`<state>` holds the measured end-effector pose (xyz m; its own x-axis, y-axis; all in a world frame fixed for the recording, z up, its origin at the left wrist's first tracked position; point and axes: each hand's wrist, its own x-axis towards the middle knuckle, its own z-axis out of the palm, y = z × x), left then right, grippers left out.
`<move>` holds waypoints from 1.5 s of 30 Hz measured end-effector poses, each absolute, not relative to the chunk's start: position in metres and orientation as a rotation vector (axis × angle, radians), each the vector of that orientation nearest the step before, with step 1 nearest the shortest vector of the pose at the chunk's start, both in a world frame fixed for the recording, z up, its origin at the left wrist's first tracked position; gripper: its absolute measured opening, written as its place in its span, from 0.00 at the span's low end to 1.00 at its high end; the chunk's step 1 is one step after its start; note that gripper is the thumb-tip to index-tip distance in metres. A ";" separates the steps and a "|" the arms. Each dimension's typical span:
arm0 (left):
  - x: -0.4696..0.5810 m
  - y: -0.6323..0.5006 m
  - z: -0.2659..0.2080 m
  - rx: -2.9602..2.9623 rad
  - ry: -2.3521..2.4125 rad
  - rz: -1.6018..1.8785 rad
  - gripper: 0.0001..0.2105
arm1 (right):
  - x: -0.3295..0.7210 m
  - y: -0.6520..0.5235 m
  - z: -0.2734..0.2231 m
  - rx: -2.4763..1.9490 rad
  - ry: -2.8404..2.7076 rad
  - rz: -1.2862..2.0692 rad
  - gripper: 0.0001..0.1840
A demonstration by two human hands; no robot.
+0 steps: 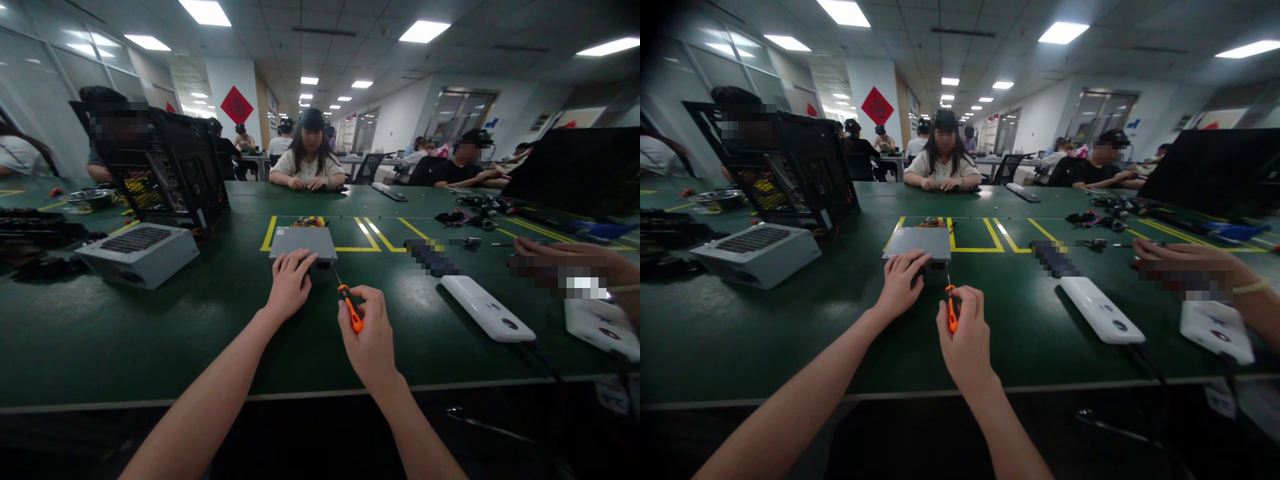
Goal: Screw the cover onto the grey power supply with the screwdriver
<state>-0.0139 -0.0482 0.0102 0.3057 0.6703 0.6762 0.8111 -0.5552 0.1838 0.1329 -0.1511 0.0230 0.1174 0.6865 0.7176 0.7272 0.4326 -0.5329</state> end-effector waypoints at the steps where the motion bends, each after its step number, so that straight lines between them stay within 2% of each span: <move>1: -0.014 -0.048 0.010 -2.376 -1.370 -1.085 0.24 | 0.133 -0.151 0.023 -1.263 -1.604 -0.058 0.08; 8: -0.014 -0.048 0.010 -2.376 -1.371 -1.080 0.23 | 0.136 -0.151 0.023 -1.238 -1.700 -0.119 0.05; 11: -0.015 -0.048 0.009 -2.377 -1.369 -1.075 0.23 | 0.139 -0.151 0.026 -1.298 -1.597 -0.081 0.10; 16: -0.015 -0.047 0.009 -2.381 -1.365 -1.072 0.23 | 0.145 -0.151 0.029 -1.336 -1.550 -0.040 0.10; 22: -0.015 -0.048 0.010 -2.385 -1.368 -1.075 0.23 | 0.143 -0.152 0.026 -1.268 -1.706 -0.234 0.11; 29: -0.014 -0.048 0.009 -2.384 -1.354 -1.081 0.23 | 0.145 -0.153 0.027 -1.281 -1.540 -0.053 0.12; 32: -0.014 -0.048 0.009 -2.382 -1.350 -1.081 0.23 | 0.144 -0.154 0.026 -1.261 -1.616 -0.073 0.13; 38: -0.015 -0.047 0.008 -2.372 -1.352 -1.075 0.23 | 0.143 -0.152 0.025 -1.220 -1.618 -0.095 0.06; 45: -0.014 -0.048 0.010 -2.381 -1.346 -1.071 0.23 | 0.143 -0.155 0.025 -1.276 -1.601 -0.093 0.11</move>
